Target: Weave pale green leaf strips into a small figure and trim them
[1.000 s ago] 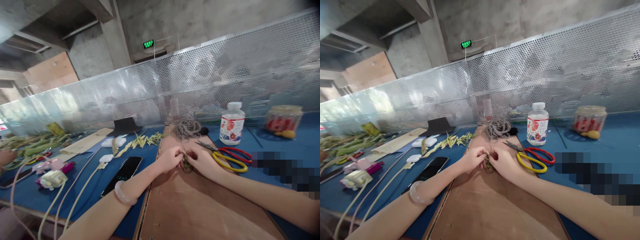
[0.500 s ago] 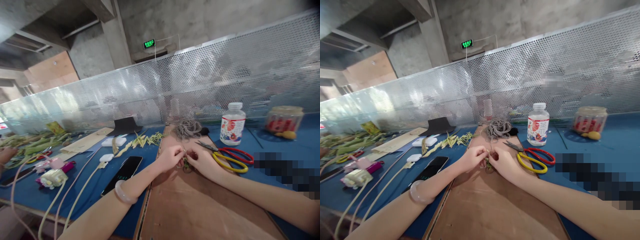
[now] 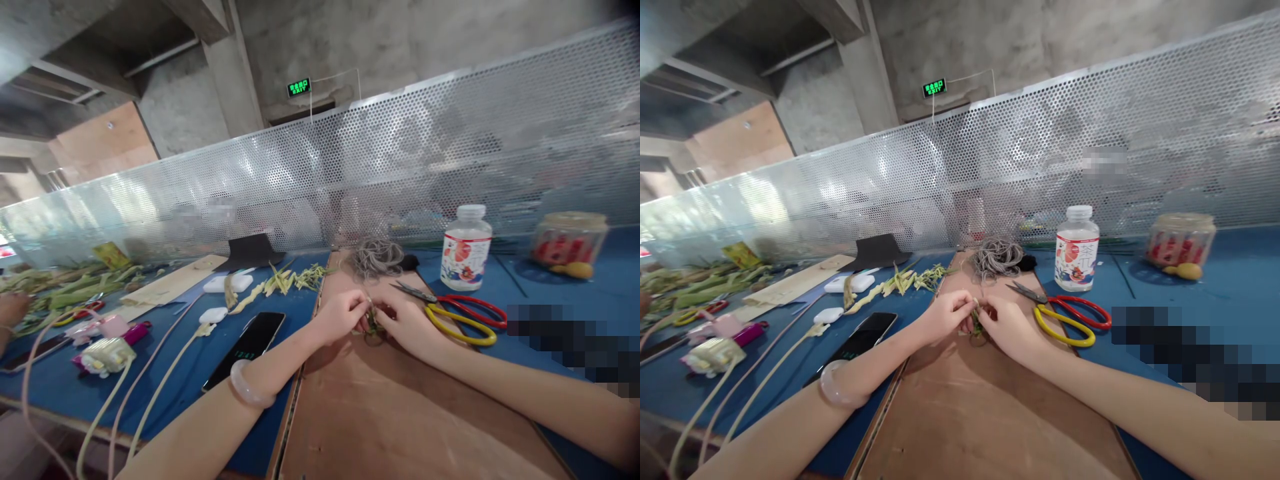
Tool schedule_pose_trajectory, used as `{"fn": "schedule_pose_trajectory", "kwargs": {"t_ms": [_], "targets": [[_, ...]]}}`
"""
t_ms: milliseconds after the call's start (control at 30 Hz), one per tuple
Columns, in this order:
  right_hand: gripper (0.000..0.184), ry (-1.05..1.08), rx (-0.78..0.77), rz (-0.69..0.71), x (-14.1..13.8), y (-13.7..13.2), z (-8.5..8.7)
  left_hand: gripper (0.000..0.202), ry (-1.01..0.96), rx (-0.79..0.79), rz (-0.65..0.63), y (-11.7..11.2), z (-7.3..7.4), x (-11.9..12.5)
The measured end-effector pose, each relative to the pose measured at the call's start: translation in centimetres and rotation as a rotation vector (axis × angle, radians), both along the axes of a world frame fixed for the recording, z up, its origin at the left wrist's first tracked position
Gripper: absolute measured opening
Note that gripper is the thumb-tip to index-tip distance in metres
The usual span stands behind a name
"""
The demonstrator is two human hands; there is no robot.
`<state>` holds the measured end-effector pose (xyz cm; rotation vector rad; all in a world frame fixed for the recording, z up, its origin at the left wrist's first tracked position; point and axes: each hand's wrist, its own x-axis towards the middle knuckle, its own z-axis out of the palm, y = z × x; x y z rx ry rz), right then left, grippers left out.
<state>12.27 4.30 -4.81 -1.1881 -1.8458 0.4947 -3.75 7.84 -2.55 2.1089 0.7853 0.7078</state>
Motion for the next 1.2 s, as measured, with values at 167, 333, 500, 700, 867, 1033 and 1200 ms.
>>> {"fn": "schedule_pose_trajectory", "kwargs": {"t_ms": [167,333,500,700,867,1033,1200], "targets": [[0.017,-0.004,0.032,-0.062,0.14,0.23,-0.29,0.027,0.013,0.014,0.015,0.20,-0.32,0.05],[0.014,-0.043,0.049,-0.116,0.15,0.35,-0.50,0.024,0.100,0.140,0.052,0.23,-0.52,-0.11],[0.012,-0.082,0.059,-0.137,0.16,0.33,-0.52,0.025,0.191,0.262,0.064,-0.08,-0.09,-0.25],[0.019,-0.037,0.002,-0.018,0.08,-0.02,-0.02,0.025,0.156,0.188,0.033,-0.16,-0.04,-0.15],[0.020,-0.016,-0.012,-0.010,-0.06,-0.15,0.18,0.026,0.120,0.127,0.033,0.04,-0.32,-0.13],[0.019,-0.041,0.001,-0.053,0.00,0.05,-0.05,0.027,0.145,0.154,0.049,0.06,-0.38,-0.10],[0.017,-0.093,0.025,-0.107,0.05,0.22,-0.21,0.027,0.198,0.249,0.052,-0.22,0.05,-0.16]]}}
